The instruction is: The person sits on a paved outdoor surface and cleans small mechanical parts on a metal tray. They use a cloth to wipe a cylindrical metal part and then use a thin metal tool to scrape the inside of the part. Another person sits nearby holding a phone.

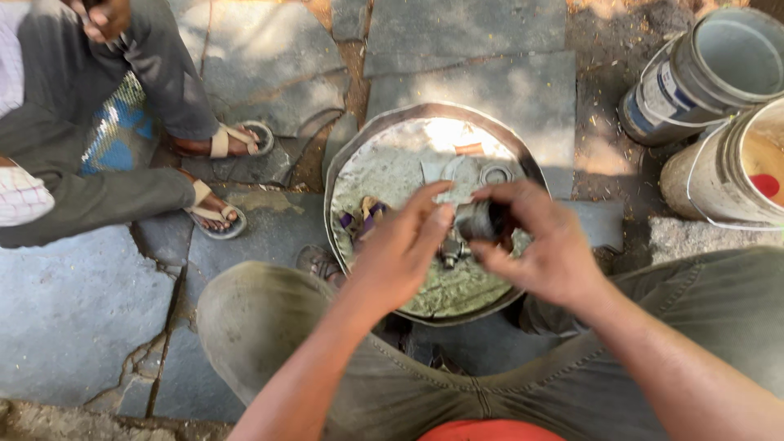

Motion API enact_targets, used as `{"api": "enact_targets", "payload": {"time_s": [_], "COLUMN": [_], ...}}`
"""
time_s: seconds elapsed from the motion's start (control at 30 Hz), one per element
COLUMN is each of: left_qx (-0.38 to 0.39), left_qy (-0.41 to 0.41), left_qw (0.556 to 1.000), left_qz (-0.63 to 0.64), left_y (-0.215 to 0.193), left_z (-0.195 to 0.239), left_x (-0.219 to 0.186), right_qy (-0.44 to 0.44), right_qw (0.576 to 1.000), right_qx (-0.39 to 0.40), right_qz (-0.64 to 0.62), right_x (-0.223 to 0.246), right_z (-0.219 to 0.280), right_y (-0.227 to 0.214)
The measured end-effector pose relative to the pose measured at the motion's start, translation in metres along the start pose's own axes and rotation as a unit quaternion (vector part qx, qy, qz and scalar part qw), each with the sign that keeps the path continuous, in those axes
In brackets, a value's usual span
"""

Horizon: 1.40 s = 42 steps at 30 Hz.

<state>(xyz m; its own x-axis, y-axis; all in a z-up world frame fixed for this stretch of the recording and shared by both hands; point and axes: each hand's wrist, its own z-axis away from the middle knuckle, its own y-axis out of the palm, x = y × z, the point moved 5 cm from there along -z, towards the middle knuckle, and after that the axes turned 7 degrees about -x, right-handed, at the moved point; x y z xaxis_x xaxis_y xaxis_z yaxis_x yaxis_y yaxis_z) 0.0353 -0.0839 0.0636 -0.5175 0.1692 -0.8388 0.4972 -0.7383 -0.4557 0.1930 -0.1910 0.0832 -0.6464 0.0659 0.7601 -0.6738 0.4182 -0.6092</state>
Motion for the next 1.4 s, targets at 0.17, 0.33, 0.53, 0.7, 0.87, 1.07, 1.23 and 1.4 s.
{"api": "enact_targets", "payload": {"time_s": [0.17, 0.33, 0.53, 0.7, 0.87, 1.07, 1.23, 1.4], "left_qx": [-0.384, -0.471, -0.398, -0.577, -0.281, 0.039, 0.024, -0.035], "left_qy": [0.117, -0.304, -0.470, -0.044, 0.026, -0.044, -0.094, -0.123], "left_qw": [0.913, 0.800, 0.761, 0.814, 0.894, 0.905, 0.820, 0.795], "left_qz": [-0.068, -0.215, -0.204, -0.055, 0.347, 0.420, 0.564, 0.593], "left_y": [-0.121, -0.143, -0.122, -0.171, -0.104, 0.006, 0.029, 0.029], "left_z": [0.144, 0.264, 0.319, 0.236, 0.098, -0.029, -0.051, -0.040], "left_x": [0.071, 0.305, 0.379, 0.205, 0.050, -0.002, 0.041, 0.055], "right_qy": [0.104, 0.100, 0.075, 0.018, -0.092, -0.032, 0.278, 0.321], "right_qw": [0.985, 0.985, 0.997, 1.000, 0.995, 0.992, 0.852, 0.861], "right_qx": [-0.042, -0.052, -0.029, 0.002, 0.016, 0.036, 0.001, 0.332], "right_qz": [-0.131, -0.128, -0.012, -0.023, 0.033, -0.120, -0.444, 0.211], "right_x": [-0.020, -0.021, -0.015, 0.003, 0.033, 0.020, -0.147, -0.302], "right_z": [-0.003, -0.001, -0.007, -0.010, -0.015, -0.025, -0.036, 0.042], "right_y": [-0.025, -0.031, -0.033, -0.030, -0.030, -0.014, 0.043, 0.172]}}
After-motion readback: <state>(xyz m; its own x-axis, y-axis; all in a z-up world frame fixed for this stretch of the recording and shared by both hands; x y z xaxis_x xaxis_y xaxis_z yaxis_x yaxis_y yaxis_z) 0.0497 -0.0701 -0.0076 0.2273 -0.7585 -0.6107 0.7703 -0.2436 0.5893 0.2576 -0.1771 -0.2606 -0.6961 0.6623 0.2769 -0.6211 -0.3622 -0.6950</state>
